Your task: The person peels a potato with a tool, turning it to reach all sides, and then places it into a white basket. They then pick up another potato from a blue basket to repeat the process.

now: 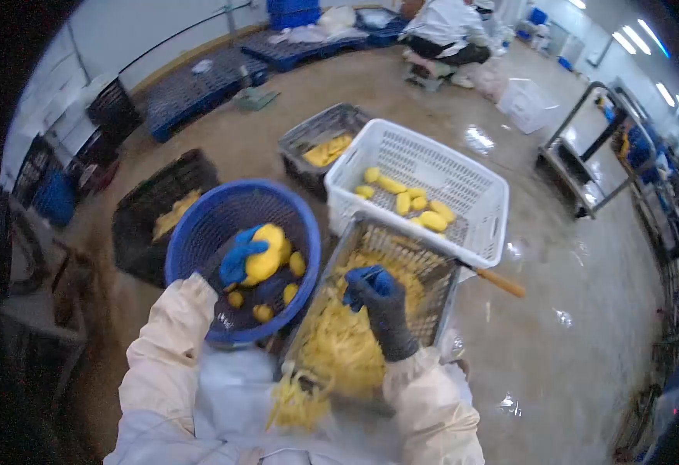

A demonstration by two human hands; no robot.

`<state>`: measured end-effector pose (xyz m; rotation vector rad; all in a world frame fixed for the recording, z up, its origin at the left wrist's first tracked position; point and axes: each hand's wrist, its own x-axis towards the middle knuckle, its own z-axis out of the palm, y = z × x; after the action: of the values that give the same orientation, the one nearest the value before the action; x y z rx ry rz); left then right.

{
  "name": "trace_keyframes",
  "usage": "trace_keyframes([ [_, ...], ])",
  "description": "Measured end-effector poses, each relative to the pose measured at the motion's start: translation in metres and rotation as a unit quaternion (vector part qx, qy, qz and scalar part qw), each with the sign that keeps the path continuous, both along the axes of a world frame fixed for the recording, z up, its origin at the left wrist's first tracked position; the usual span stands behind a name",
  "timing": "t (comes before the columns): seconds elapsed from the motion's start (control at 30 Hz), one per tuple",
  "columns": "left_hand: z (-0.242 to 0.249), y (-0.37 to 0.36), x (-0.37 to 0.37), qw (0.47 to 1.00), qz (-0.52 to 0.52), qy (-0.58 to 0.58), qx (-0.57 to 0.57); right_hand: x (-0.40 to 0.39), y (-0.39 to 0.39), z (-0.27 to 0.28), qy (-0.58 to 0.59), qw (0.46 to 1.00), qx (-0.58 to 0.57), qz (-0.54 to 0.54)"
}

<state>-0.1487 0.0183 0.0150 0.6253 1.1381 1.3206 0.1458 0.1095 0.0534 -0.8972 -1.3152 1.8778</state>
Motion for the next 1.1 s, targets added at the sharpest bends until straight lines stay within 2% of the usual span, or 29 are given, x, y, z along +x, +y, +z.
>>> trace_keyframes([
  [0.03,0.014,-0.002,0.016,0.995,-0.01,-0.092,0.034,0.001,-0.004,0.001,0.025,1.0,0.006,0.007],
  [0.07,0.044,-0.011,0.042,0.992,0.005,-0.107,0.062,0.002,-0.01,0.002,0.05,0.999,0.016,0.009],
  [0.13,0.046,-0.015,0.069,0.969,-0.046,-0.225,0.086,0.008,-0.028,0.016,0.061,0.996,0.036,0.046],
  [0.17,0.048,-0.018,0.09,0.97,-0.044,-0.225,0.086,0.011,-0.038,0.022,0.073,0.992,0.066,0.076],
  [0.2,0.053,-0.022,0.114,0.956,0.018,-0.282,0.082,0.01,-0.048,0.021,0.073,0.992,0.066,0.075],
  [0.23,0.056,-0.027,0.131,0.935,0.077,-0.336,0.082,0.009,-0.06,0.016,0.071,0.979,0.157,0.11],
  [0.27,0.044,-0.028,0.139,0.95,0.057,-0.301,0.058,0.01,-0.066,0.014,0.068,0.956,0.247,0.142],
  [0.3,0.043,-0.028,0.15,0.96,0.063,-0.269,0.037,0.012,-0.068,0.017,0.016,0.932,0.328,0.153],
  [0.33,0.04,-0.029,0.158,0.969,0.067,-0.237,0.014,0.015,-0.062,0.017,0.014,0.932,0.331,0.15],
  [0.4,0.016,-0.027,0.165,0.966,0.027,-0.258,0.02,0.022,-0.032,0.009,0.018,0.995,0.064,0.076],
  [0.43,0.007,-0.026,0.165,0.961,-0.01,-0.276,0.023,0.023,-0.011,0.001,0.016,0.998,0.066,0.005],
  [0.47,0.003,-0.024,0.161,0.955,-0.104,-0.276,0.043,0.027,0.011,-0.011,0.011,0.996,0.065,-0.066],
  [0.53,0.016,-0.022,0.168,0.951,-0.084,-0.297,0.029,0.036,0.042,-0.025,0.084,0.984,0.081,-0.134],
  [0.57,0.013,-0.017,0.164,0.95,-0.082,-0.299,0.029,0.043,0.043,-0.022,0.102,0.989,0.002,-0.111],
  [0.6,0.007,-0.014,0.16,0.939,-0.031,-0.341,0.026,0.039,0.031,-0.011,0.1,0.989,0.002,-0.107],
  [0.63,0.0,-0.012,0.157,0.923,0.022,-0.383,0.024,0.03,0.011,-0.002,0.07,0.994,0.047,-0.065],
  [0.67,-0.006,-0.01,0.152,0.922,0.027,-0.385,0.024,0.023,-0.009,0.003,0.042,0.995,0.093,-0.024],
  [0.73,-0.017,-0.007,0.146,0.907,-0.02,-0.415,0.076,0.014,-0.049,0.004,0.042,0.983,0.142,0.112],
  [0.77,-0.024,-0.01,0.147,0.959,0.047,-0.27,0.07,0.012,-0.058,0.009,-0.018,0.965,0.205,0.161],
  [0.8,-0.013,-0.014,0.149,0.959,0.047,-0.273,0.065,0.014,-0.054,0.007,-0.02,0.966,0.201,0.16],
  [0.87,0.029,-0.024,0.155,0.986,-0.033,-0.044,0.157,0.018,-0.025,0.004,-0.038,0.994,0.028,0.103],
  [0.9,0.033,-0.03,0.164,0.996,0.025,-0.074,0.049,0.024,0.002,-0.009,-0.029,0.998,0.058,0.025],
  [0.93,0.031,-0.033,0.167,0.996,0.024,-0.076,0.046,0.031,0.022,-0.02,-0.019,0.995,0.088,-0.052],
  [1.0,0.028,-0.036,0.167,0.988,-0.009,-0.14,0.061,0.038,0.024,-0.011,-0.001,0.994,0.086,-0.071],
  [1.03,0.021,-0.033,0.16,0.976,-0.005,-0.215,0.035,0.037,0.024,-0.003,0.017,0.992,0.089,-0.085],
  [1.07,0.016,-0.028,0.153,0.976,-0.001,-0.216,0.04,0.032,0.013,0.0,-0.007,0.995,0.087,-0.041],
  [1.1,0.01,-0.024,0.147,0.987,-0.003,0.047,0.153,0.025,-0.011,0.004,-0.031,0.996,0.084,0.005],
])
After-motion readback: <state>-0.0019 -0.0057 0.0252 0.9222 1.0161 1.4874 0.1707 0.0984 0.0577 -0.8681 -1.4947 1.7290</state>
